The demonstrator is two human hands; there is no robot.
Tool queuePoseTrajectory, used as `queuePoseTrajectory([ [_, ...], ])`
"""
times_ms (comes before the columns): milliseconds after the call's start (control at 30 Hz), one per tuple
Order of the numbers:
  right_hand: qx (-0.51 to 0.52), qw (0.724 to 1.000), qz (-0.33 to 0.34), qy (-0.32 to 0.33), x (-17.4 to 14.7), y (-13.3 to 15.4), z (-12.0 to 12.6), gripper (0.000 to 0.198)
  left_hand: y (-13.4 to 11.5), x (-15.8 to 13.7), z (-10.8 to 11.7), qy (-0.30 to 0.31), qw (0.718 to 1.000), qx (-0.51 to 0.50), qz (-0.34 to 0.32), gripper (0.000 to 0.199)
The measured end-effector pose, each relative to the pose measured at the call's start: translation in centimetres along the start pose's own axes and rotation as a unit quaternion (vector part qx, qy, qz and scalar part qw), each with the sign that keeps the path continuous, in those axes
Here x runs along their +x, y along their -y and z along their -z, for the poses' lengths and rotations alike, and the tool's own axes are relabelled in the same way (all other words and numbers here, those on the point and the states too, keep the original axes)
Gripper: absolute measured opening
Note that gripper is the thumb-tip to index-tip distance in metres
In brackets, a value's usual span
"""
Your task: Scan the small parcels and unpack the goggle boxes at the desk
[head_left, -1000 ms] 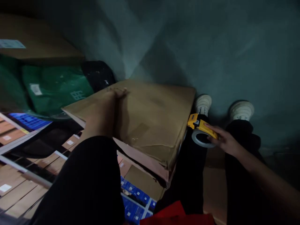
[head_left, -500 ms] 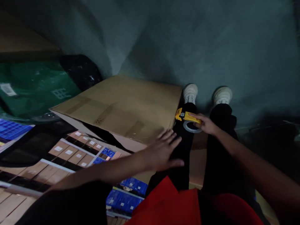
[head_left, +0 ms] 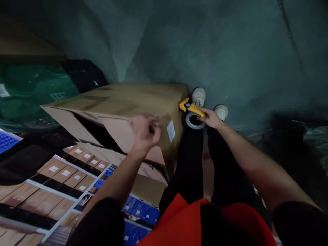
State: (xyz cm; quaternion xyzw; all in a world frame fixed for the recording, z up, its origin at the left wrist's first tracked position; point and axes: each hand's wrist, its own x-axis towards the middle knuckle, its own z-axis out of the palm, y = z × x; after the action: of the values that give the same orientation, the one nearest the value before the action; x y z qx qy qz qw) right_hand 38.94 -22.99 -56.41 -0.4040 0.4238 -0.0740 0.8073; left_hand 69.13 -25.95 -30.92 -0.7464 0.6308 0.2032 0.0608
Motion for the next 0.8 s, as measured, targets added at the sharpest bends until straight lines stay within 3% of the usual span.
queuePoseTrajectory([
  [133, -0.02, 0.993, 0.114, -0.03, 9.7, 4.4, 0.9, 0.078, 3.5, 8.8, 2.8, -0.129, 0.99, 0.023, 0.058, 0.022],
  [233, -0.017, 0.986, 0.165, -0.015, 17.5, 8.7, 0.8, 0.072, 6.9, 14.6, 4.6, -0.183, 0.978, 0.04, 0.095, 0.032],
  [300, -0.019, 0.985, 0.171, -0.001, 21.2, 11.0, 0.9, 0.067, 8.5, 17.1, 5.3, -0.196, 0.974, 0.031, 0.11, 0.036],
  [400, -0.025, 0.987, 0.16, 0.007, 23.5, 12.2, 1.6, 0.071, 9.5, 18.8, 5.6, -0.198, 0.973, 0.01, 0.117, 0.039],
  [567, -0.007, 0.978, 0.21, -0.011, 20.7, 8.3, 3.2, 0.076, 9.8, 18.9, 5.0, -0.22, 0.968, 0.0, 0.123, 0.042],
  [633, 0.014, 0.978, 0.208, -0.019, 17.5, 5.6, 3.5, 0.075, 10.3, 19.1, 4.7, -0.222, 0.967, 0.002, 0.124, 0.044],
  [800, -0.013, 0.991, 0.132, -0.036, 6.1, -2.1, 3.7, 0.083, 11.7, 20.1, 4.3, -0.228, 0.962, 0.038, 0.143, 0.039],
])
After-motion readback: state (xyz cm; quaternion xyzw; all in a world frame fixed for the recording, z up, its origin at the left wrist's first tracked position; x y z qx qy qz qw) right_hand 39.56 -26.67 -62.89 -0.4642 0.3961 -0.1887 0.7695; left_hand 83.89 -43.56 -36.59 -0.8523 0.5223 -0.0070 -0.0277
